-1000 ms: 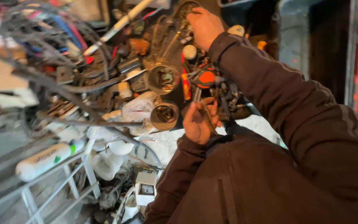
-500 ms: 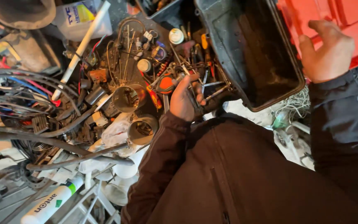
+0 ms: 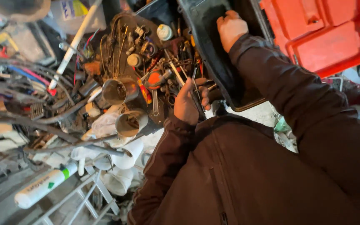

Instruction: The person sorts through a cluttered collection of tools on a workbench, picking up various wrenches and screwdrivers. They move items around and place some into a red toolbox while continuing to sift through the pile.

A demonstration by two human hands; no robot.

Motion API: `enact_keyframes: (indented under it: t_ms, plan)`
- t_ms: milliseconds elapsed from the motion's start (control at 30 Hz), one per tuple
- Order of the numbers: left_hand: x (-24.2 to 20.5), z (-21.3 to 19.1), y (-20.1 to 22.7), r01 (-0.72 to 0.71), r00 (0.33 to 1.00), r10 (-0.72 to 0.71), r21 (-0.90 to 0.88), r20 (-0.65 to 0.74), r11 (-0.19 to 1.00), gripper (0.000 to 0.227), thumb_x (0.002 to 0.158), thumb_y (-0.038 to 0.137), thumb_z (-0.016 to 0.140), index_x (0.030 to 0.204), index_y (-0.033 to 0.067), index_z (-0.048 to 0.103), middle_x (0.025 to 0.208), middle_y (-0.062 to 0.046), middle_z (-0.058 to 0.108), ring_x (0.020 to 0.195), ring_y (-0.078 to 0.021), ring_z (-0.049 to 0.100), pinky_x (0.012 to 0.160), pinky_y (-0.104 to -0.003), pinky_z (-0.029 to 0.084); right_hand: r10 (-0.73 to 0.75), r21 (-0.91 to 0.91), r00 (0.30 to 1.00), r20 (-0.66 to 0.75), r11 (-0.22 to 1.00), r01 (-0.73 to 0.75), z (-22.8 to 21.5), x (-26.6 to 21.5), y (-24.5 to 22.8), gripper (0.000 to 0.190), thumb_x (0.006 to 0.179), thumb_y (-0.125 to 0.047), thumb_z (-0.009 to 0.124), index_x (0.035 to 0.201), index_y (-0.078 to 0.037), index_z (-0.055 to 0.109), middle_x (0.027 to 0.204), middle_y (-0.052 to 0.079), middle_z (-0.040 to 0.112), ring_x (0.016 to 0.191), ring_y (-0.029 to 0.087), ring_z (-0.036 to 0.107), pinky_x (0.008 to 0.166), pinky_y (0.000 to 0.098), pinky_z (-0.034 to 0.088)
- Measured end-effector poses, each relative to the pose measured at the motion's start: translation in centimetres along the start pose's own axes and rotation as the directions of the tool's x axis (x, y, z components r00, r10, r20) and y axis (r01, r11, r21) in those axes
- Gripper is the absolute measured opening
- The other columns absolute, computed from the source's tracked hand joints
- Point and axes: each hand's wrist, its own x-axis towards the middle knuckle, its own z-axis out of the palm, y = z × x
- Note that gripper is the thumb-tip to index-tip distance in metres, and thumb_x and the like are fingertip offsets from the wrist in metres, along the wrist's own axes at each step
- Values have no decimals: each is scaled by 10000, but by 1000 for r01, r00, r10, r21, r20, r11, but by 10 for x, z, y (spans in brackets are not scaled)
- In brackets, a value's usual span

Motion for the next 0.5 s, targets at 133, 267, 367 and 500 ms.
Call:
enact_keyframes:
  t_ms: [133,267,367,500]
  plan:
    - [-15,-12,-3,-43,998,39,-94,-46,995,553,1065,516,468,1249,7,580,866,-82,582,689,-207,544,611,-379,475,3,-37,997,82,999,0,0,4,-1,70,887,-119,680,935,-69,683,919,158,719,1019,324,688,749,405,583]
    - [-21,-20,2,-77,997,73,-110,-35,991,555,1069,515,470,1257,5,584,868,-88,588,694,-210,551,613,-381,480,14,29,990,141,999,-18,-32,14,0,222,763,-82,711,984,-62,696,932,210,705,856,355,694,692,414,580]
    - [-24,-29,9,-70,997,68,-148,-20,986,553,1065,511,475,1268,8,584,876,-85,592,703,-211,555,620,-383,479,65,300,979,192,946,-121,-79,18,-3,215,809,-54,751,1006,-35,669,978,206,711,892,363,695,763,432,570]
    - [-29,-49,19,-62,998,62,-174,-5,983,545,1064,511,478,1265,15,584,869,-85,592,693,-213,559,618,-387,481,104,834,943,318,442,-330,-128,13,-12,195,951,-23,771,1034,-48,596,1083,138,686,975,241,672,833,375,546]
